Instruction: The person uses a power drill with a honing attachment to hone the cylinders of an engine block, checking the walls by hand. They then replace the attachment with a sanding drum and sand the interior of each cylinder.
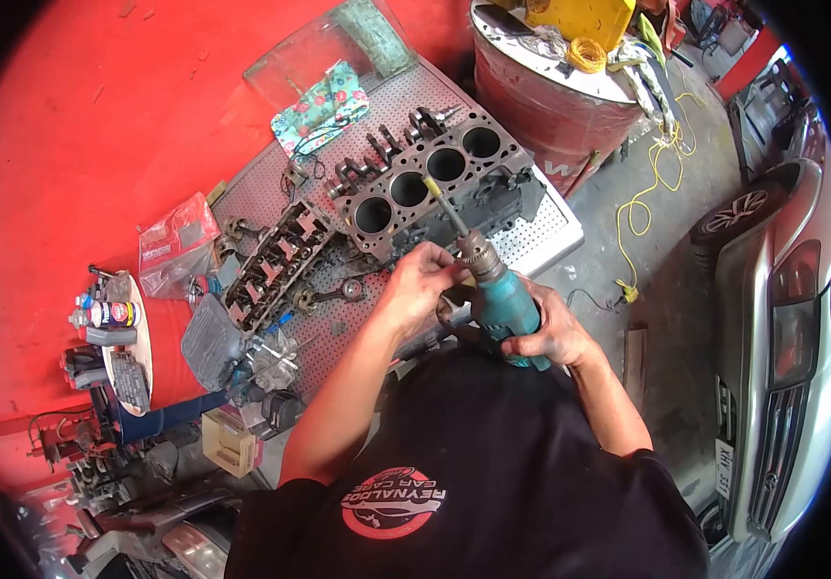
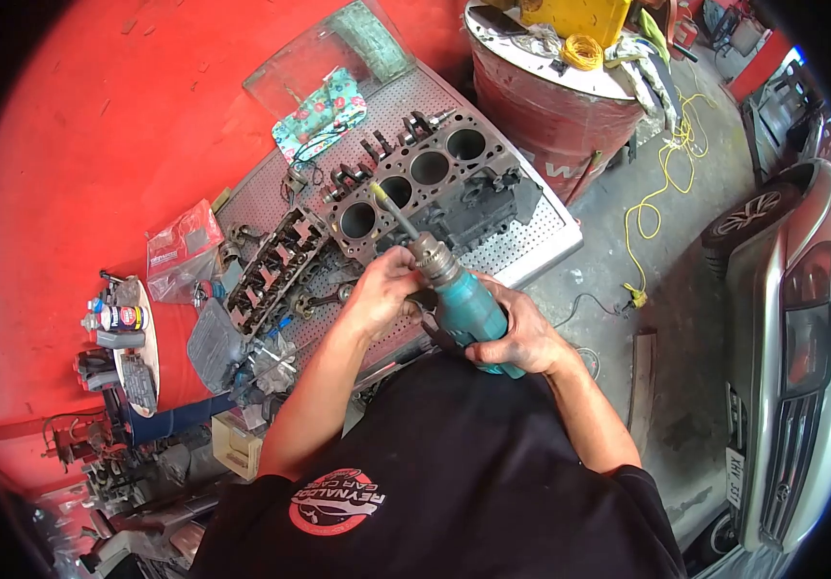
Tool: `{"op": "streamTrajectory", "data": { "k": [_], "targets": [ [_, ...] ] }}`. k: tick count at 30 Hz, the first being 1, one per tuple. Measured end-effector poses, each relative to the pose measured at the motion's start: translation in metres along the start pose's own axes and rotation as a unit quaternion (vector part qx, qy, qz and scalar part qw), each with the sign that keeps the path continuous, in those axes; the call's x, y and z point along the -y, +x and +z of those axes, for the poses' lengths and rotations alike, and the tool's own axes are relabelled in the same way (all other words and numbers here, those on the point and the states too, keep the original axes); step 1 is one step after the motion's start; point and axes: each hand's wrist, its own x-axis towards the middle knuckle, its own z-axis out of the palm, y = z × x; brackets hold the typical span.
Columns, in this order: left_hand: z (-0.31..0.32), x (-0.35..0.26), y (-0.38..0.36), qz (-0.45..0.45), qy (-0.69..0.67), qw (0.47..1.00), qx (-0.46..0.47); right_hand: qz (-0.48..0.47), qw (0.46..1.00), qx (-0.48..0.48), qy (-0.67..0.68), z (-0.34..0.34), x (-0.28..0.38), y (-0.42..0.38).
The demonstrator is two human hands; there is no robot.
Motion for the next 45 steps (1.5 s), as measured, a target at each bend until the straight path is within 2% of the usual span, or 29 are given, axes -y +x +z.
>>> {"op": "streamTrajectory", "data": {
  "k": [2,3,4,6,7,9,16,19,22,23,26,27,28,30,33,34,35,36,38,40,41,45],
  "targets": [
    [0.012,-0.005,-0.016,0.110,0.078,0.988,-0.075,-0.023,1.000,-0.009,-0.002,-0.002,-0.002,0.000],
    [0.010,-0.001,-0.025,0.163,0.144,0.974,-0.067,-0.036,0.999,-0.015,0.006,0.000,-0.001,-0.001],
    [0.008,0.000,-0.029,0.227,0.236,0.943,-0.061,-0.049,0.998,-0.022,0.015,0.000,0.000,-0.002],
    [0.007,0.002,-0.038,0.343,0.406,0.846,-0.049,-0.037,0.999,-0.031,0.007,-0.002,-0.003,-0.004],
    [0.007,0.004,-0.039,0.302,0.428,0.852,-0.022,-0.034,0.999,-0.033,0.006,-0.002,-0.004,-0.004],
    [0.012,0.003,-0.041,0.291,0.423,0.858,-0.007,-0.034,0.999,-0.039,0.009,0.000,-0.003,-0.005],
    [0.016,-0.007,-0.048,0.307,0.477,0.823,0.034,-0.058,0.998,-0.036,0.009,-0.005,-0.008,-0.003],
    [0.030,-0.008,-0.050,0.187,0.393,0.900,-0.012,-0.063,0.997,-0.050,0.010,-0.003,-0.002,-0.005],
    [0.014,-0.007,-0.041,0.226,0.374,0.898,0.042,-0.084,0.992,-0.069,-0.065,-0.004,-0.006,-0.006],
    [0.008,-0.010,-0.040,0.269,0.365,0.890,0.049,-0.089,0.989,-0.083,-0.082,-0.002,-0.004,-0.007],
    [-0.004,-0.036,-0.038,0.266,0.260,0.925,0.071,-0.100,0.978,-0.127,-0.134,0.006,0.001,-0.013],
    [-0.010,-0.040,-0.033,0.235,0.211,0.944,0.099,-0.104,0.972,-0.143,-0.152,0.008,-0.001,-0.015],
    [-0.010,-0.042,-0.035,0.159,0.047,0.981,0.101,-0.107,0.966,-0.160,-0.169,0.010,-0.002,-0.017],
    [-0.011,-0.055,-0.033,0.132,0.114,0.981,0.086,-0.109,0.972,-0.145,-0.150,0.011,0.005,-0.024],
    [-0.001,-0.056,-0.035,0.117,0.082,0.988,0.065,-0.116,0.974,-0.147,-0.125,0.006,0.002,-0.028],
    [0.006,-0.052,-0.031,0.178,0.208,0.958,0.081,-0.114,0.973,-0.161,-0.120,-0.004,-0.004,-0.033],
    [0.006,-0.049,-0.032,0.239,0.329,0.909,0.089,-0.084,0.985,-0.145,-0.031,-0.011,-0.010,-0.031],
    [0.006,-0.045,-0.033,0.297,0.441,0.842,0.094,-0.080,0.988,-0.130,-0.004,-0.017,-0.006,-0.034],
    [0.021,-0.039,-0.032,0.287,0.467,0.830,0.102,-0.041,0.989,-0.115,0.079,-0.028,-0.010,-0.040],
    [0.034,-0.034,-0.026,0.291,0.484,0.820,0.096,-0.052,0.985,-0.109,0.119,-0.031,-0.006,-0.046],
    [0.043,-0.035,-0.024,0.307,0.472,0.823,0.076,-0.058,0.983,-0.106,0.138,-0.033,-0.003,-0.049],
    [0.052,-0.029,-0.015,0.274,0.395,0.871,0.100,-0.063,0.983,-0.117,0.124,-0.032,-0.003,-0.057]
  ]
}}
